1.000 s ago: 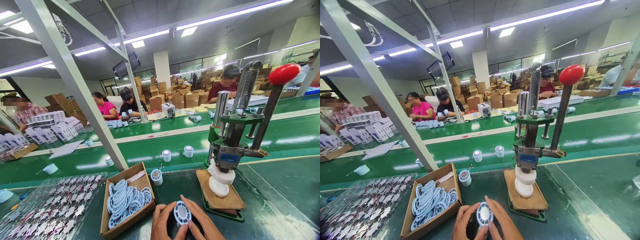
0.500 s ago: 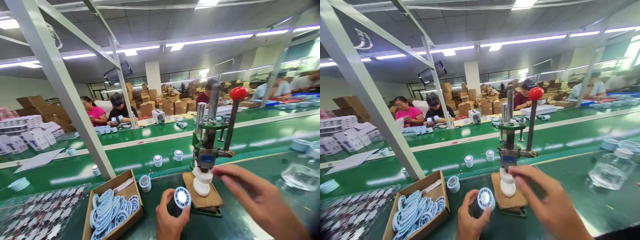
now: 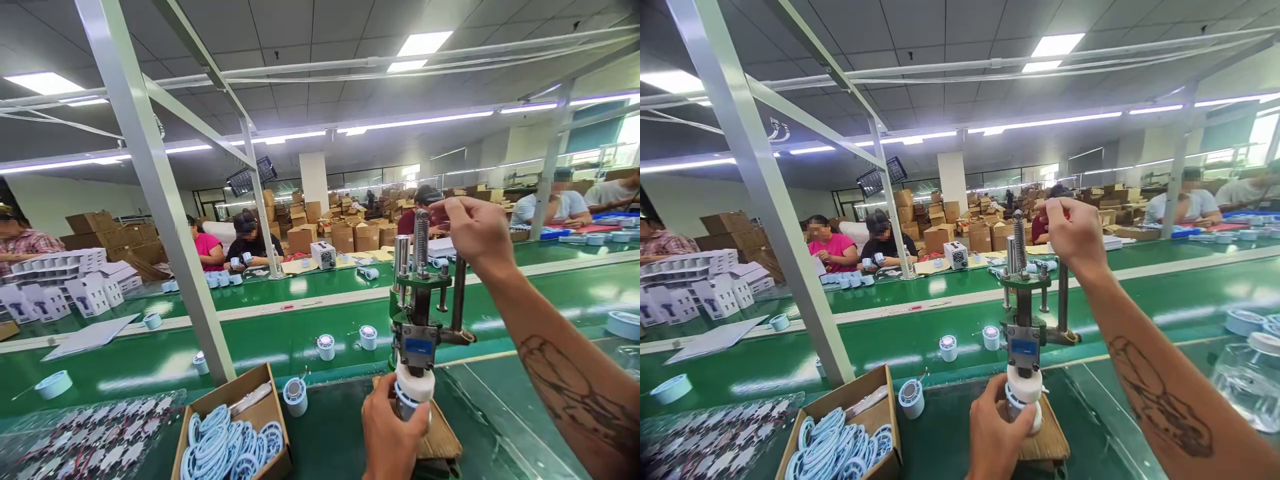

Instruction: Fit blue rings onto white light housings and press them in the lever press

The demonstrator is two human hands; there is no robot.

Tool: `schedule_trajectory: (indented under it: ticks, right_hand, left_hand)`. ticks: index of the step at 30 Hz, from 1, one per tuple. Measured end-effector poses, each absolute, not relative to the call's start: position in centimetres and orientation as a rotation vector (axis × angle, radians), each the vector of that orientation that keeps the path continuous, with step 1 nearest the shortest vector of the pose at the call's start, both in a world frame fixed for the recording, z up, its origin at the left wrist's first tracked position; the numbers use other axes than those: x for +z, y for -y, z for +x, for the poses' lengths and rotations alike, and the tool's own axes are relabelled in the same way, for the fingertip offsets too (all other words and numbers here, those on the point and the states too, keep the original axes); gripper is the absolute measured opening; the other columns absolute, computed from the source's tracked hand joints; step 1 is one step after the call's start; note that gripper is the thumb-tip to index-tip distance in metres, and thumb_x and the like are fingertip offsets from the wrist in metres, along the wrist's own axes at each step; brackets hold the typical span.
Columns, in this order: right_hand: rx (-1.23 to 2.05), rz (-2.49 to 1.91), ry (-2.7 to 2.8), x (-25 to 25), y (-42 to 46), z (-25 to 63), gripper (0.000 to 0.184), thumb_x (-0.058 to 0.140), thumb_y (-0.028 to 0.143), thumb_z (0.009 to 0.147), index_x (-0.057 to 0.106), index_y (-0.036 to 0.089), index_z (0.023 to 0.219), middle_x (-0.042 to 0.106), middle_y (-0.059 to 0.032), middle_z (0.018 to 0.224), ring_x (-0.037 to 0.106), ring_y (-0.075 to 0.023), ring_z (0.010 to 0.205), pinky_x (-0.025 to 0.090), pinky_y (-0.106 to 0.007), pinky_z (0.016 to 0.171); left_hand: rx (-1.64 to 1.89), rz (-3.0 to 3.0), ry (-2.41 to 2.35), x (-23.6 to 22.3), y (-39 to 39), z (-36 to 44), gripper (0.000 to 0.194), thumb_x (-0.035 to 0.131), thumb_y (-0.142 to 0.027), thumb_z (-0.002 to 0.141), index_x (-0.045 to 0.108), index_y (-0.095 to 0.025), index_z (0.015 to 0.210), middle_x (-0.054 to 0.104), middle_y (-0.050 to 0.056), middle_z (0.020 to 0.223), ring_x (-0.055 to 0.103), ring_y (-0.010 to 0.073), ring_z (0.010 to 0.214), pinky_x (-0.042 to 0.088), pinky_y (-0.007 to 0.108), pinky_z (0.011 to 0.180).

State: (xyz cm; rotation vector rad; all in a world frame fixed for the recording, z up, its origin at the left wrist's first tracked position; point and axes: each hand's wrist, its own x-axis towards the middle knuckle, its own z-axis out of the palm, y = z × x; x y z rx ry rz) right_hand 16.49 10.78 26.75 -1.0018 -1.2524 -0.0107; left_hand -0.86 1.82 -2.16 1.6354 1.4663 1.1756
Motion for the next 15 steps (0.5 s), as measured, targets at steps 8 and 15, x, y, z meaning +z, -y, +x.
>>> schedule_trajectory:
  ticks: [8, 15]
  right_hand:
    - [-0.052, -0.933, 1.230, 25.7, -9.9, 15.9, 0.030, 0.046, 0.021, 0.099, 0.070, 0.017, 0.082, 0.064, -0.0006, 0.065, 0.063, -0.0131, 0.060, 0.049, -0.024, 0.057]
    - [-0.143, -0.835, 1.224, 26.1, -7.8, 15.2, 0.028, 0.047, 0.021, 0.097, 0.074, 0.017, 0.101, 0.064, 0.0006, 0.065, 0.064, -0.0147, 0.061, 0.053, -0.028, 0.061]
  left_hand:
    - [1.278, 1.639, -1.554, -3.8, -2.0, 0.3, 0.051, 0.074, -0.038, 0.080, 0.069, -0.023, 0.128, 0.074, 0.008, 0.113, 0.065, 0.0297, 0.109, 0.049, 0.037, 0.099]
    - [1.386, 1.697, -1.552, -5.3, -1.5, 0.6, 0.056, 0.070, -0.047, 0.086, 0.064, -0.022, 0.135, 0.071, 0.011, 0.121, 0.064, 0.0305, 0.114, 0.048, 0.041, 0.103]
